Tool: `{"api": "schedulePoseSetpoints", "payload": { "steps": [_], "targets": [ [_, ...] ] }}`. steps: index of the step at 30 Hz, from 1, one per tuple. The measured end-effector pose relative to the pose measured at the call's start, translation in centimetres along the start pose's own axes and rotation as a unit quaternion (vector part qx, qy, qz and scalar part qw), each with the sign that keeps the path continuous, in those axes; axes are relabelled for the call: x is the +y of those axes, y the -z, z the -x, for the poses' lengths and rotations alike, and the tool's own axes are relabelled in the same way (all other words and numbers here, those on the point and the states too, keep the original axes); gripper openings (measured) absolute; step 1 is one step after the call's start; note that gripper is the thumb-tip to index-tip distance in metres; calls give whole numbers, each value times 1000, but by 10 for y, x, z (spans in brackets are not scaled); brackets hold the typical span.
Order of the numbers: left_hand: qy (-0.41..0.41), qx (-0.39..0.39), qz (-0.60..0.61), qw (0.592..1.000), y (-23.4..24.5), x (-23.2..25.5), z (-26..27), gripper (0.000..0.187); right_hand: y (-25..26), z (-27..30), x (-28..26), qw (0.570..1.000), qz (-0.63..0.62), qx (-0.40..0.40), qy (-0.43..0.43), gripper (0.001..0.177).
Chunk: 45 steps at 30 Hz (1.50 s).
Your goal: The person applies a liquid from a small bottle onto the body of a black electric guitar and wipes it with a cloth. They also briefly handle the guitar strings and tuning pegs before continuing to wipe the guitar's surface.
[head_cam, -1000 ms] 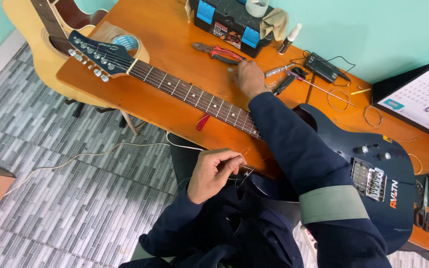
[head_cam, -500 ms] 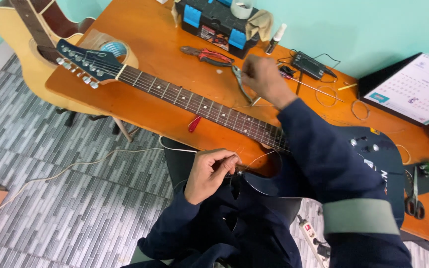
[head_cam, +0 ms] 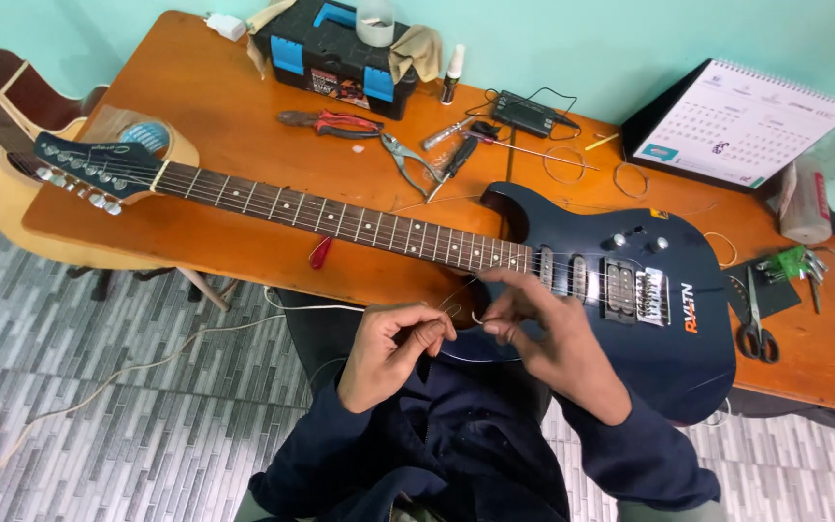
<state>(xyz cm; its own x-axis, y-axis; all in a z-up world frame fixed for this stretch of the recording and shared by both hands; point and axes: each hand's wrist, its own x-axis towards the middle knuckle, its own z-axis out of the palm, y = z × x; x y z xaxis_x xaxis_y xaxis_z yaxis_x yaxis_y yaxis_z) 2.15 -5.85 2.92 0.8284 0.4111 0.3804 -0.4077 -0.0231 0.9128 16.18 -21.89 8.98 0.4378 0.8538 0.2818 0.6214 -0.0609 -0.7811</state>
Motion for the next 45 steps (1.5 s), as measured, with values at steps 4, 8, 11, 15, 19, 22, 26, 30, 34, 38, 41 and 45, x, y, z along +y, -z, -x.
{"api": "schedulePoseSetpoints", "payload": {
  "steps": [4,8,11,15,19,22,26,30,34,38,41,45],
  "targets": [
    [17,-16,-6,1000,-6,5,-2,23,-1,8,8,999,-34,4,16,54],
    [29,-37,5,999,-13,2,-2,23,-1,12,5,998,-53,6,40,52],
    [34,-59,7,998,-17,4,-4,24,0,14,6,996,-64,12,61,50],
    [47,-73,7,996,-19,5,-5,27,4,17,7,993,-57,20,102,40],
    [49,-78,13,996,-19,1,-5,27,5,17,6,991,-62,24,115,34],
    [57,-76,12,995,-18,3,-4,26,6,14,2,990,-74,16,120,44],
    [59,-75,10,995,-17,1,-3,25,2,15,1,988,-102,18,116,35],
    [64,-64,5,996,-16,0,-2,24,1,15,3,989,-110,29,92,37],
    [91,-29,-8,995,-22,14,-7,22,1,14,17,992,-69,26,107,40],
    [75,4,-57,995,-26,12,-11,19,-4,16,25,989,21,27,142,47],
    [62,34,-81,994,-24,-4,-7,17,-6,14,15,987,41,28,154,55],
    [48,130,-69,988,-26,-11,-7,15,-5,10,13,989,-26,35,140,73]
  ]
}}
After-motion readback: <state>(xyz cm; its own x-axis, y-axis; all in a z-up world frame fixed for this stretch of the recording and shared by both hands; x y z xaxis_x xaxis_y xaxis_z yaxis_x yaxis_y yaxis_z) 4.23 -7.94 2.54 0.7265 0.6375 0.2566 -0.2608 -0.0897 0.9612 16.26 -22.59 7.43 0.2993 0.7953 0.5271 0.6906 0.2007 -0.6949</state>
